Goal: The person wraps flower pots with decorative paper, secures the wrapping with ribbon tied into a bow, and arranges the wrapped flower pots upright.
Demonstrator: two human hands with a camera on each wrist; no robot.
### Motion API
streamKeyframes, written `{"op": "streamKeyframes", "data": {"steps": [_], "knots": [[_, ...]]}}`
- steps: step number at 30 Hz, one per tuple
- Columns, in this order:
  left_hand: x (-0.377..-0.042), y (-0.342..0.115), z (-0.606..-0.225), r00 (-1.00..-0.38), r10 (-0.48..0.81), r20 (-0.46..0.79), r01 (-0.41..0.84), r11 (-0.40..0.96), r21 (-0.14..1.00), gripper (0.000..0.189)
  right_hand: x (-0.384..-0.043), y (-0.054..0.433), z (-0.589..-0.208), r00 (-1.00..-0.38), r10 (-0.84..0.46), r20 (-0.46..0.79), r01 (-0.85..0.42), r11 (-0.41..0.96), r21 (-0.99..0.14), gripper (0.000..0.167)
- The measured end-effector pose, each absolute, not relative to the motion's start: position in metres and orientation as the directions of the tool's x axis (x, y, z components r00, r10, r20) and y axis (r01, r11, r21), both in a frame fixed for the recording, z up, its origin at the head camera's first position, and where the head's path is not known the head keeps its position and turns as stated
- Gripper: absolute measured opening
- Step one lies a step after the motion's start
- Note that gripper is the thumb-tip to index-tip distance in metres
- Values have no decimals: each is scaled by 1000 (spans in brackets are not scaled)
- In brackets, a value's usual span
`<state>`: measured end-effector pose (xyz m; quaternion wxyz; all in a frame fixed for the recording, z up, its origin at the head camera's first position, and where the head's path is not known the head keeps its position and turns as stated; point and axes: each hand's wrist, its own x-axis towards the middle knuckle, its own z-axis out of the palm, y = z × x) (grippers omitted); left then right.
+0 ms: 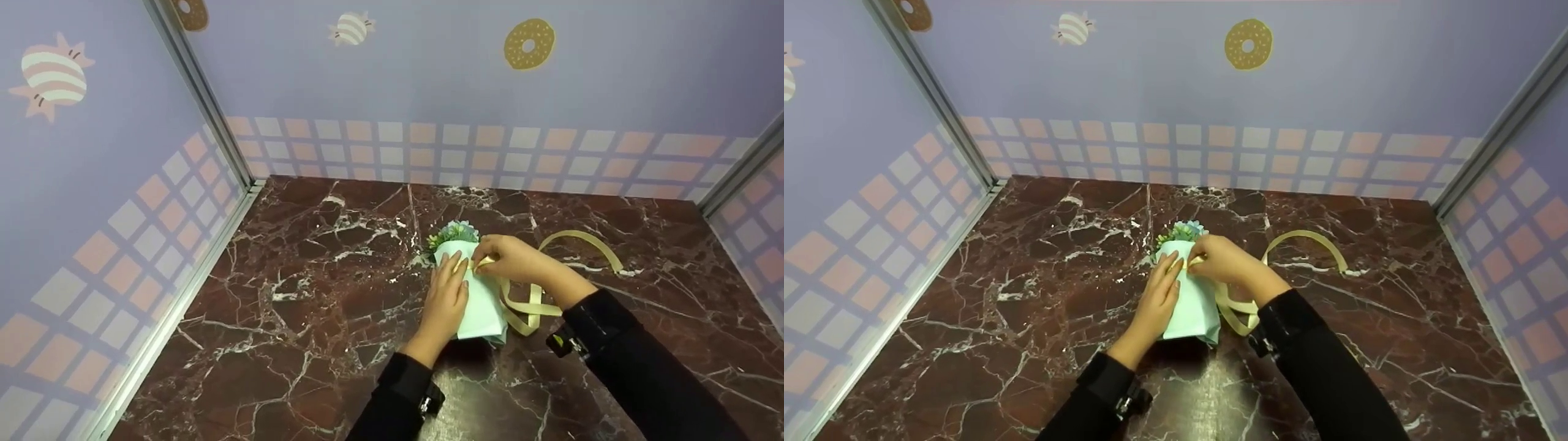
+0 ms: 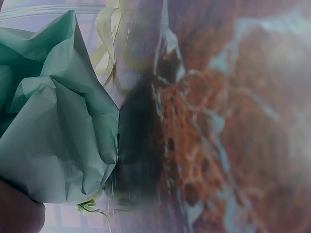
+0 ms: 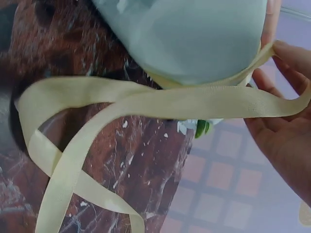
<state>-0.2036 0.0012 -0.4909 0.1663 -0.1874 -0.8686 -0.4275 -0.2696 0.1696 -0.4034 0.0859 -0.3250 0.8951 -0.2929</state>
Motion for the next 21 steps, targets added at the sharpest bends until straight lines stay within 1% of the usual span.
{"op": "streamKeyframes", "data": {"steps": [4,7,9,11,14,16,19,21], "knots": [[-204,3,-489,-889,197,413,445,578,684,45,-271,169,-405,-800,-600,-26,-465,646,-606,6],[-205,2,-486,-883,202,423,453,601,659,45,-272,169,-404,-810,-583,-58,-436,665,-606,7],[-205,1,-483,-869,193,456,462,646,608,45,-272,169,-404,-823,-564,-70,-405,669,-623,8],[-207,-1,-478,-847,169,504,461,706,538,41,-272,168,-403,-849,-524,-73,-346,655,-672,9],[-209,-3,-471,-830,135,542,431,772,467,35,-272,167,-404,-888,-456,-58,-259,601,-756,12],[-209,-4,-467,-839,132,528,418,778,469,28,-271,166,-405,-910,-414,-31,-232,568,-789,12],[-209,-5,-462,-861,164,481,415,773,480,20,-271,165,-406,-921,-389,25,-253,549,-796,12],[-208,-5,-459,-862,194,469,423,784,454,16,-270,164,-407,-921,-385,53,-274,547,-791,12]]}}
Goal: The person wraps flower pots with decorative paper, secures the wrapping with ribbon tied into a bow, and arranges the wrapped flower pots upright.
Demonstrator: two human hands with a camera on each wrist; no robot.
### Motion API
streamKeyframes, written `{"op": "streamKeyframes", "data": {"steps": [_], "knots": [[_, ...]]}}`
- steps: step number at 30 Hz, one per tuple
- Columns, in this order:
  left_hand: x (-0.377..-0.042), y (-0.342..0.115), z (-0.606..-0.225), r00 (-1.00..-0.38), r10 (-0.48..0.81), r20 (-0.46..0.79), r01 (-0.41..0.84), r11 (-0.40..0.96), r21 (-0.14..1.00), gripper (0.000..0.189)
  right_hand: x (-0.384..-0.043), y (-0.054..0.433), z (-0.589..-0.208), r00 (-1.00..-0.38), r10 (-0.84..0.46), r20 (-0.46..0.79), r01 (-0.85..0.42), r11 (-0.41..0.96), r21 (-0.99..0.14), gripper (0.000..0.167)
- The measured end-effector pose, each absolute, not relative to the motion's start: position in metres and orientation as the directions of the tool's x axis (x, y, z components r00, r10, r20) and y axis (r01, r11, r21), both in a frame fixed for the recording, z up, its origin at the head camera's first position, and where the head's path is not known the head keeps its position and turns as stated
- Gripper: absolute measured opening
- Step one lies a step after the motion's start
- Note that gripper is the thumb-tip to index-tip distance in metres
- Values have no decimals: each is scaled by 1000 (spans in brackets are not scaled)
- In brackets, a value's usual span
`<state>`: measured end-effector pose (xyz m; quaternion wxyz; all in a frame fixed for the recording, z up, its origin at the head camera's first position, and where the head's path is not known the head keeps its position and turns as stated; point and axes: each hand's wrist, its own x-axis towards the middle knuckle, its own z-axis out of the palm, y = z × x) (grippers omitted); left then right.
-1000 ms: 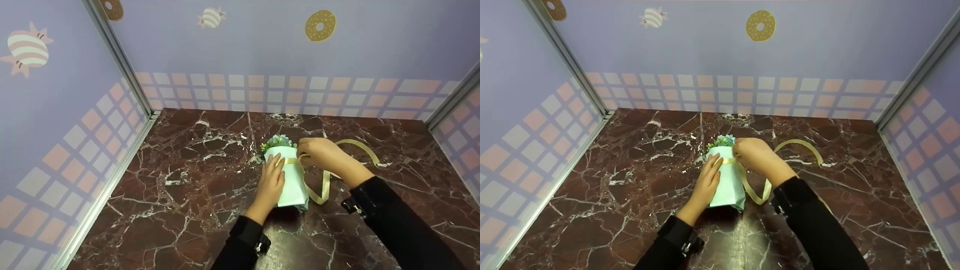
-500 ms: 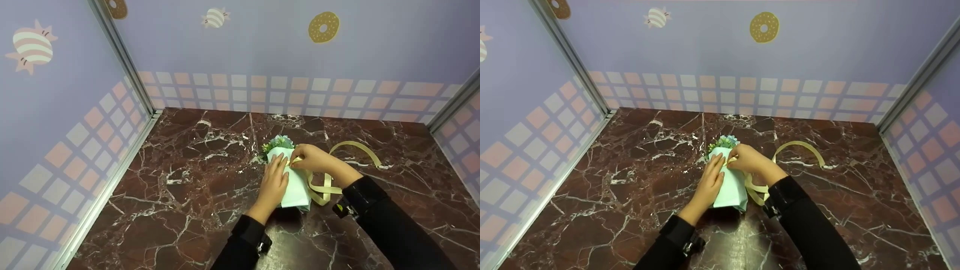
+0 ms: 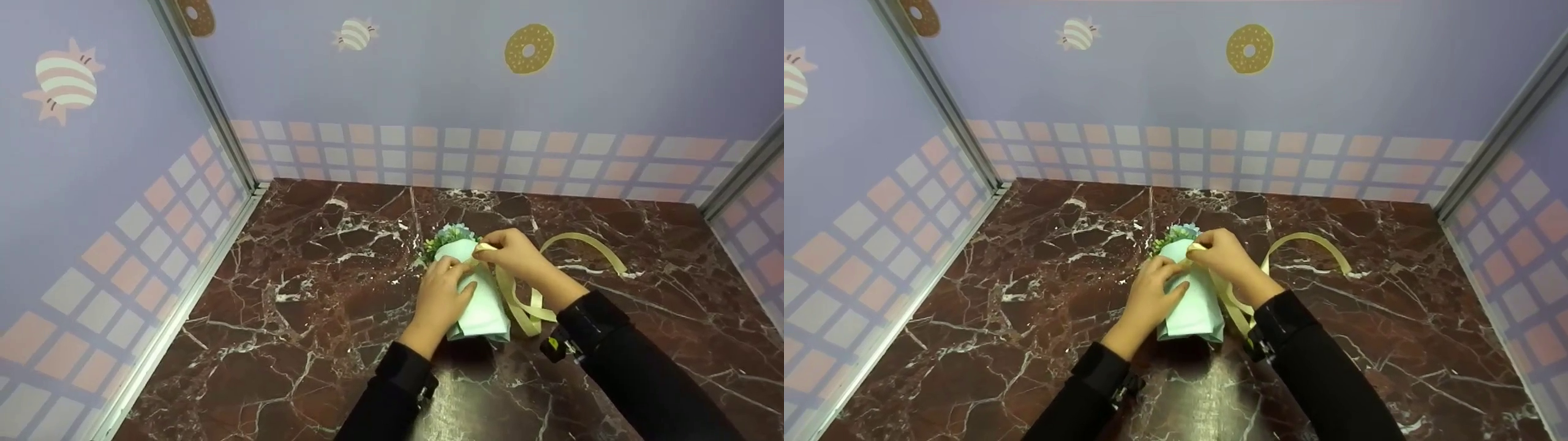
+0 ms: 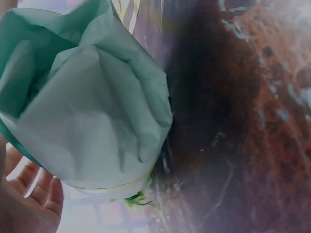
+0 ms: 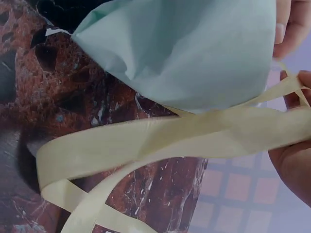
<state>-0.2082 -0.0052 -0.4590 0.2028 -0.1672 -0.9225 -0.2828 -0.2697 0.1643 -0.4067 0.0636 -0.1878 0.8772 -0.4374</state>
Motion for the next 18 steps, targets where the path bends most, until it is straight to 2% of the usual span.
{"op": "streamKeyframes", "data": {"steps": [6,12,18], "knots": [[-205,1,-452,-790,255,557,484,817,312,9,-265,162,-406,-911,-399,103,-333,565,-755,14],[-204,15,-457,-740,201,642,402,897,183,24,-261,159,-406,-920,-369,133,-348,612,-710,17],[-200,22,-465,-680,184,709,360,927,105,26,-260,162,-408,-944,-304,131,-305,643,-703,21]]}}
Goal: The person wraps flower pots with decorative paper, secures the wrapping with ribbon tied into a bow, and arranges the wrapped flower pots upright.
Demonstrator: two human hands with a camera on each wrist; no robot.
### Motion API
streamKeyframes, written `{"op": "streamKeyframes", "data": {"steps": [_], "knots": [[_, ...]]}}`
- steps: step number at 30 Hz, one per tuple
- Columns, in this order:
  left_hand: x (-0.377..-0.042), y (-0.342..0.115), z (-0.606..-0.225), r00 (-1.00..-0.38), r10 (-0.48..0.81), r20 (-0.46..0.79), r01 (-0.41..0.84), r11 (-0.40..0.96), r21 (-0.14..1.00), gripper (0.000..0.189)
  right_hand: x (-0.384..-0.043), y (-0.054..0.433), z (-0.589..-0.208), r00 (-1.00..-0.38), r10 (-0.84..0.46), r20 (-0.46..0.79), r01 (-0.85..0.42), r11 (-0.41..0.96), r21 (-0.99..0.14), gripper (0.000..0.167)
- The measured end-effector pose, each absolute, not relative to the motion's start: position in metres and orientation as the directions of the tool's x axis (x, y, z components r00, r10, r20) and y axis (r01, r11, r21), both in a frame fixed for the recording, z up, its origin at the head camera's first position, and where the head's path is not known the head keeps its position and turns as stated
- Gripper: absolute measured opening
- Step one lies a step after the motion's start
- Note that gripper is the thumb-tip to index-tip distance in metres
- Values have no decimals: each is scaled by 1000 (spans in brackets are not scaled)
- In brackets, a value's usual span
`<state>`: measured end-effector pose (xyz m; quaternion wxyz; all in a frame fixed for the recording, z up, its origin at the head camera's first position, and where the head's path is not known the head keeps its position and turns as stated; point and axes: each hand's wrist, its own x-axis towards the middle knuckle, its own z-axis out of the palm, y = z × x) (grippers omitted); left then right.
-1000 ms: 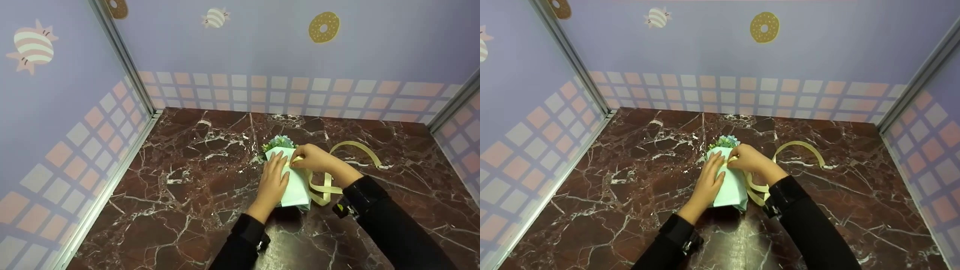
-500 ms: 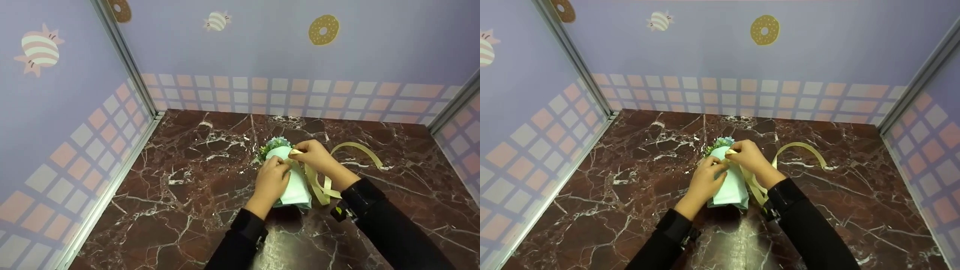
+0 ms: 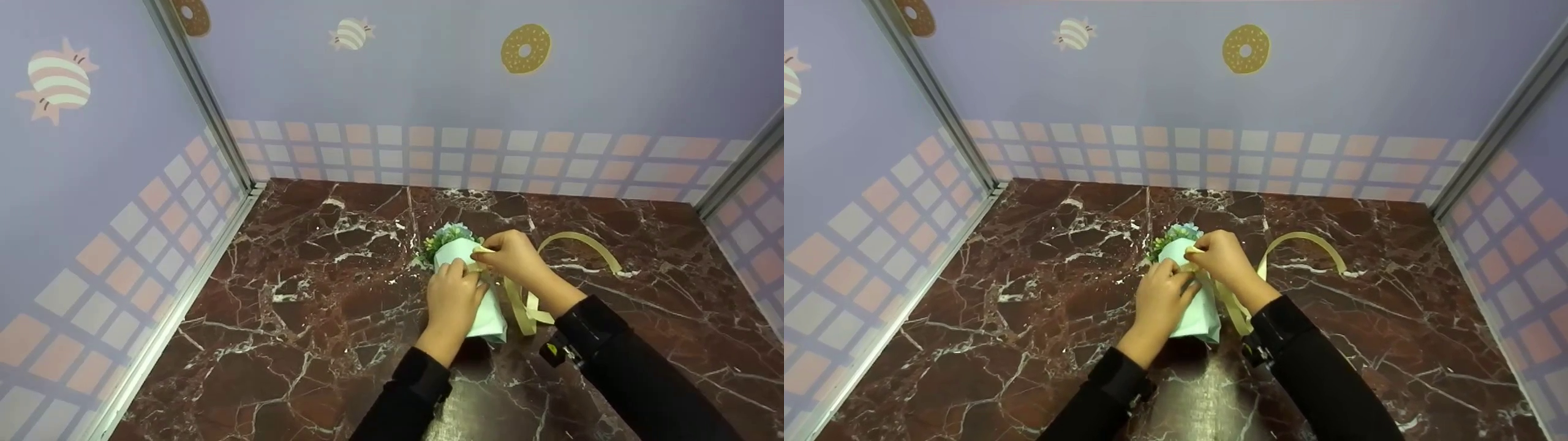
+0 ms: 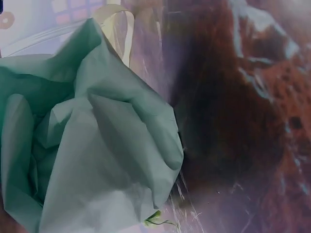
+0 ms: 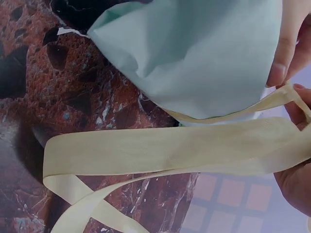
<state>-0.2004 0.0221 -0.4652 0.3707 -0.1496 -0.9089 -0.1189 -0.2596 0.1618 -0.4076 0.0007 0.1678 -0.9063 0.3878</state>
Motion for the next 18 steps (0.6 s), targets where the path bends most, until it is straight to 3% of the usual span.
{"op": "streamKeyframes", "data": {"steps": [10,18], "knots": [[-195,23,-470,-702,206,682,368,924,99,27,-262,165,-410,-958,-221,182,-284,660,-695,48],[-192,24,-477,-780,208,590,325,941,99,30,-265,165,-414,-978,-167,128,-206,637,-743,34]]}}
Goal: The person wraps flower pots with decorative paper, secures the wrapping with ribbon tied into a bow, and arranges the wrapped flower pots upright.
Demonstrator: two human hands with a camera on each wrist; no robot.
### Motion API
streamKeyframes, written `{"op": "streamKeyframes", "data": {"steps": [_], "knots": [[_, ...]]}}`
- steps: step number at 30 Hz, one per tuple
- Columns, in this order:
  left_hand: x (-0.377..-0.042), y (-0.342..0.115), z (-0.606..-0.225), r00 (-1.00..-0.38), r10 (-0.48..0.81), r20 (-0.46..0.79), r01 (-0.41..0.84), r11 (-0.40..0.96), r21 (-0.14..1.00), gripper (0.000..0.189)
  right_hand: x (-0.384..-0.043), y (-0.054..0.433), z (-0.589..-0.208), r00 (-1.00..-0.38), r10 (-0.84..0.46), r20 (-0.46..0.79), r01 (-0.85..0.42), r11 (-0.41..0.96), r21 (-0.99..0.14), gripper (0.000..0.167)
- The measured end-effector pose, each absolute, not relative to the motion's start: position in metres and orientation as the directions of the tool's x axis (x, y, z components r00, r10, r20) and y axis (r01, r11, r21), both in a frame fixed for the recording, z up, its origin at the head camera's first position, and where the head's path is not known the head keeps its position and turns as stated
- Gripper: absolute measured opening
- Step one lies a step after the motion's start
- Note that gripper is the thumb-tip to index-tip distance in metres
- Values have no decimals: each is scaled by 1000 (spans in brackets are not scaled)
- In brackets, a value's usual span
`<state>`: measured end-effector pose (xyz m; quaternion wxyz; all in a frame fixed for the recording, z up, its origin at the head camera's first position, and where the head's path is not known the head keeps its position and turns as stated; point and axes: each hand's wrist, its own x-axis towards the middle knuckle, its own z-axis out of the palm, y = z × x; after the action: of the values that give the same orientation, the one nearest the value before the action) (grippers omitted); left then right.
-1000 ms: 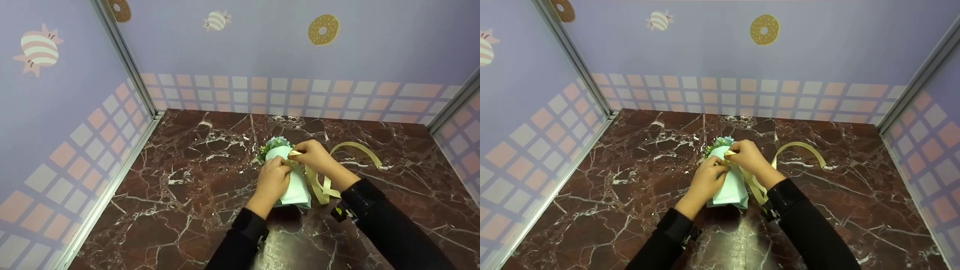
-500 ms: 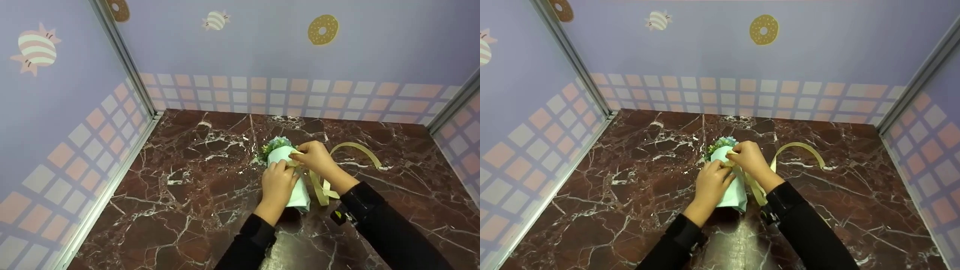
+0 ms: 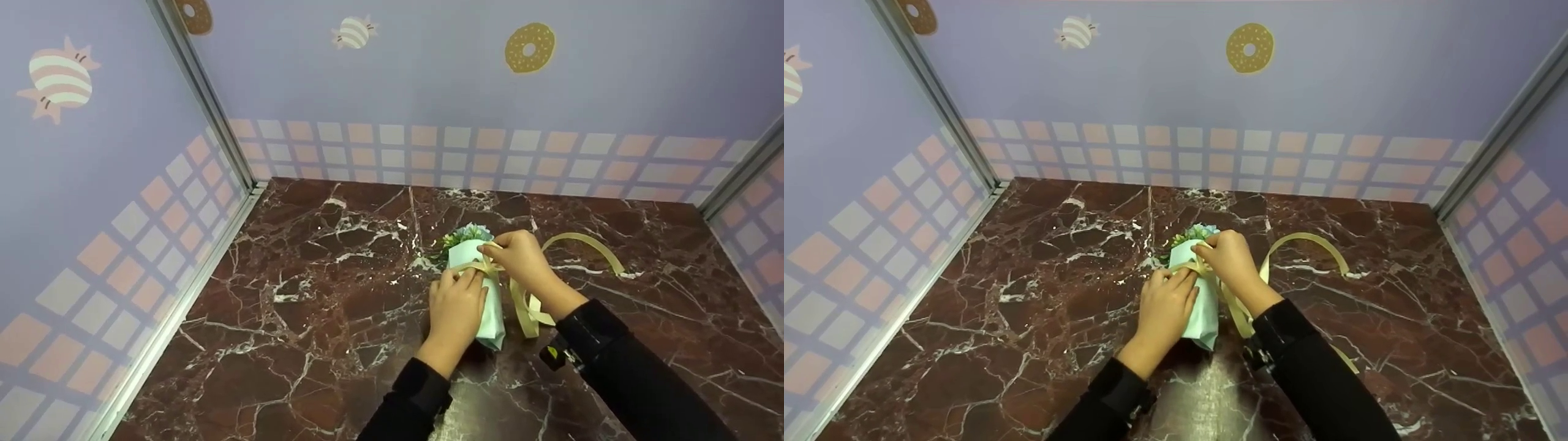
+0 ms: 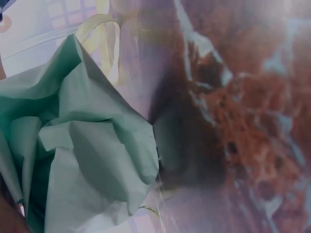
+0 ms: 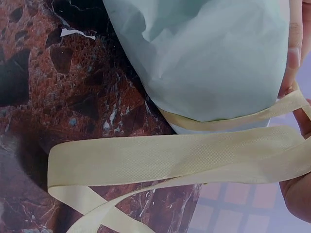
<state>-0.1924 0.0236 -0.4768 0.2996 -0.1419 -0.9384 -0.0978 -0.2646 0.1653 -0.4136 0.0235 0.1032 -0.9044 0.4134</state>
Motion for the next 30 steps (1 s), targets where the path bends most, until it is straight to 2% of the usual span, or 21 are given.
{"op": "streamKeyframes", "data": {"steps": [5,13,20,25,30], "knots": [[-191,26,-480,-789,207,579,320,942,99,33,-266,168,-417,-987,-135,86,-151,612,-776,22],[-189,30,-484,-765,229,602,317,947,44,37,-271,173,-421,-992,-128,-3,-76,609,-790,23],[-189,31,-485,-758,244,604,343,938,51,40,-274,171,-422,-984,-136,-119,8,627,-779,21],[-190,31,-484,-759,257,599,365,929,63,38,-273,171,-420,-978,-108,-181,85,583,-808,25],[-192,31,-482,-757,279,591,408,908,93,30,-272,170,-416,-962,-153,-224,114,523,-845,24]]}}
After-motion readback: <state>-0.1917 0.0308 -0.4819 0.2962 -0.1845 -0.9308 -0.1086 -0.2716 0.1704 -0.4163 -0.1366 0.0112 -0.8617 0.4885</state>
